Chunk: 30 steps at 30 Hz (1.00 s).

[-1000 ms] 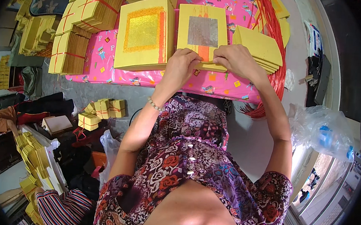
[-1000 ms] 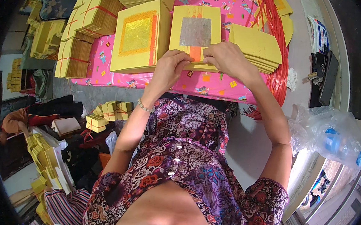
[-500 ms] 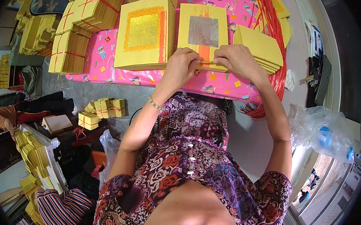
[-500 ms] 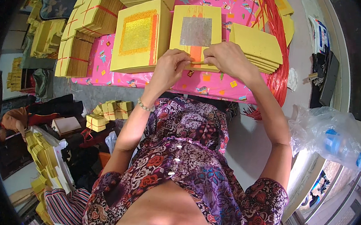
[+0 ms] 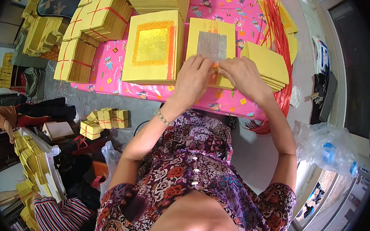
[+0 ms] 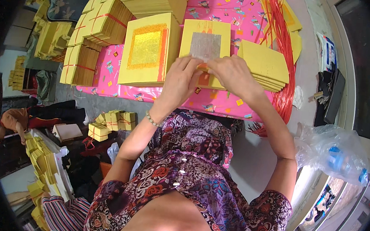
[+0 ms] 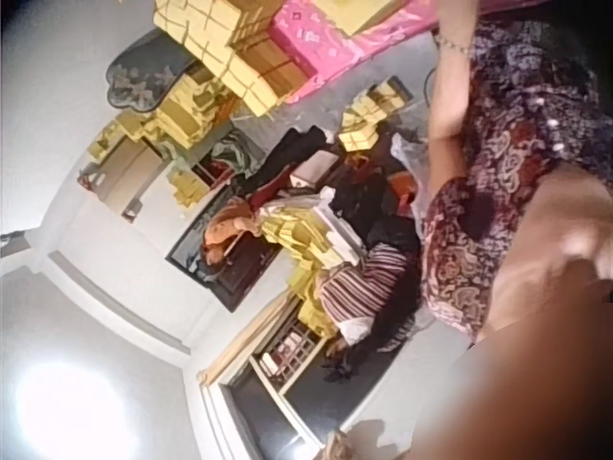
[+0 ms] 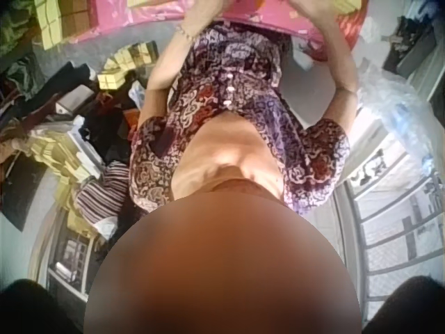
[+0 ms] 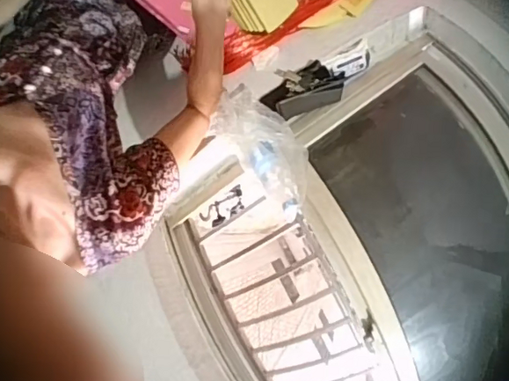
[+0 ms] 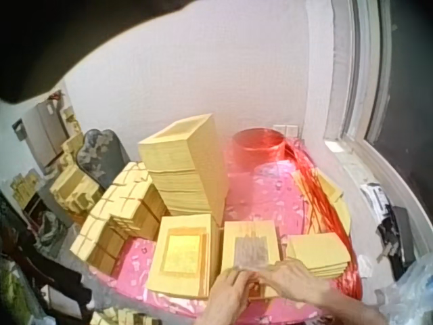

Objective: The recorder is aligning and stacking sheets of joss paper on a table in a workshop.

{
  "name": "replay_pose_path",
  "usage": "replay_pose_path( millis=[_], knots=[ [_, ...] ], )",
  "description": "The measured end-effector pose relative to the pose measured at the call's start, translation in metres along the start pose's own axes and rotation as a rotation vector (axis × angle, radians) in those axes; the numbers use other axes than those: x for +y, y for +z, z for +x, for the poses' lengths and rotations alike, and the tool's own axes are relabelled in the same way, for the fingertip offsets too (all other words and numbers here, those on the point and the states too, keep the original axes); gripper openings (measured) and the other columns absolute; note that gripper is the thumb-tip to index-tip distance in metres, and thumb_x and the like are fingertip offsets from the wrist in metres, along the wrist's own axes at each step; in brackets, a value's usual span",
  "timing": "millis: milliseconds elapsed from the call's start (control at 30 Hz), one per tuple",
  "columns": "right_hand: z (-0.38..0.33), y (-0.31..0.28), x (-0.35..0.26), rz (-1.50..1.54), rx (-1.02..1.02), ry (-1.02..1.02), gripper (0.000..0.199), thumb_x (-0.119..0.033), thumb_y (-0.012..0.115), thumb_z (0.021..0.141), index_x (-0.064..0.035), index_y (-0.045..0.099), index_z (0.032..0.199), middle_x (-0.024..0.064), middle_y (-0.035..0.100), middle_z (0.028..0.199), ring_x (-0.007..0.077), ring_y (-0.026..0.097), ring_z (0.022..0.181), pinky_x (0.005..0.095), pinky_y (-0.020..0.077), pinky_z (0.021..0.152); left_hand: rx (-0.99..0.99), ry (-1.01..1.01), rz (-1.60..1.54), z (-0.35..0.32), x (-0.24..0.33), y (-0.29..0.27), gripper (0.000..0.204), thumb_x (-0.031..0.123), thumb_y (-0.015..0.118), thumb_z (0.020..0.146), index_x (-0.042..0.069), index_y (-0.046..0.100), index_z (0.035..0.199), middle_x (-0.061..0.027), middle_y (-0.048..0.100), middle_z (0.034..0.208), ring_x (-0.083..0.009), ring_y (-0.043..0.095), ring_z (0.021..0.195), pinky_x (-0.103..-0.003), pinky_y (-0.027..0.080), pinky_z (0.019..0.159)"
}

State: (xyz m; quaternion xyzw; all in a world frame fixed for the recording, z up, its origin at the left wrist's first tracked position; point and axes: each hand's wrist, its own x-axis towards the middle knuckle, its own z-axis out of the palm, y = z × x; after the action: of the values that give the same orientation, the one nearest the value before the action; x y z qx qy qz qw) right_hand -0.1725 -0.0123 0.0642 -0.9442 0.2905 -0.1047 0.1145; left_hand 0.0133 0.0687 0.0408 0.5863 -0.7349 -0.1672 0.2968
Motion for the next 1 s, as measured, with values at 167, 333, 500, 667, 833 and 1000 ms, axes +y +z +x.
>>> replay_pose_path(
  millis=[167, 333, 500, 667, 833, 1000],
  knots=[
    [0.037, -0.031, 0.026, 0.114, 0.009, 0.119, 0.02, -0.023, 0.061, 0.092, -0.003, 0.061, 0.093, 0.0168, 0.068, 0.087, 0.0392, 0.066, 0.084, 0.0505, 0.0504, 0.073, 0.379, 0.2, 0.078, 0.003, 0.005, 0.008, 0.053, 0.004, 0.071, 0.081, 0.007, 0.055, 0.132, -0.0196, 0.049, 0.135, -0.0436, 0.044, 0.129, -0.053, 0.039, 0.106],
    [0.081, -0.019, 0.081, 0.101, 0.034, 0.153, 0.028, -0.027, 0.055, 0.097, -0.0016, 0.064, 0.105, 0.0199, 0.066, 0.1, 0.0379, 0.063, 0.097, 0.048, 0.0487, 0.084, 0.235, 0.105, 0.111, 0.022, -0.002, 0.03, 0.068, 0.015, 0.071, 0.084, 0.007, 0.043, 0.145, -0.0239, 0.041, 0.142, -0.0461, 0.036, 0.133, -0.054, 0.034, 0.109],
    [0.112, 0.002, 0.116, 0.042, -0.138, 0.139, 0.031, -0.028, 0.053, 0.098, -0.0013, 0.064, 0.109, 0.0198, 0.062, 0.111, 0.0364, 0.06, 0.108, 0.0478, 0.0463, 0.093, 0.2, 0.075, 0.216, 0.045, -0.012, 0.049, 0.072, 0.028, 0.069, 0.087, 0.013, 0.037, 0.151, -0.0253, 0.033, 0.149, -0.0479, 0.029, 0.137, -0.057, 0.027, 0.112],
    [0.124, 0.01, 0.11, -0.064, -0.156, 0.283, 0.029, -0.025, 0.056, 0.097, -0.0028, 0.063, 0.114, 0.0165, 0.062, 0.107, 0.0364, 0.06, 0.106, 0.0469, 0.0481, 0.092, 0.169, 0.021, 0.294, 0.057, -0.027, 0.061, 0.072, 0.041, 0.064, 0.09, 0.019, 0.035, 0.153, -0.0244, 0.031, 0.152, -0.0472, 0.025, 0.141, -0.06, 0.02, 0.114],
    [0.128, 0.012, 0.111, -0.108, -0.139, 0.235, 0.029, -0.025, 0.058, 0.096, -0.0044, 0.063, 0.116, 0.0157, 0.063, 0.111, 0.0358, 0.06, 0.109, 0.0476, 0.0486, 0.092, 0.124, -0.012, 0.295, 0.059, -0.028, 0.064, 0.072, 0.044, 0.062, 0.091, 0.02, 0.035, 0.153, -0.0232, 0.031, 0.153, -0.0458, 0.025, 0.141, -0.06, 0.019, 0.115],
    [0.143, 0.024, 0.12, 0.06, -0.174, 0.202, 0.03, -0.025, 0.06, 0.095, -0.0027, 0.064, 0.116, 0.0171, 0.066, 0.117, 0.0356, 0.061, 0.112, 0.0484, 0.0496, 0.093, 0.108, -0.019, 0.322, 0.061, -0.028, 0.065, 0.071, 0.045, 0.06, 0.092, 0.019, 0.035, 0.153, -0.0232, 0.031, 0.152, -0.0455, 0.026, 0.141, -0.059, 0.019, 0.115]
  ],
)
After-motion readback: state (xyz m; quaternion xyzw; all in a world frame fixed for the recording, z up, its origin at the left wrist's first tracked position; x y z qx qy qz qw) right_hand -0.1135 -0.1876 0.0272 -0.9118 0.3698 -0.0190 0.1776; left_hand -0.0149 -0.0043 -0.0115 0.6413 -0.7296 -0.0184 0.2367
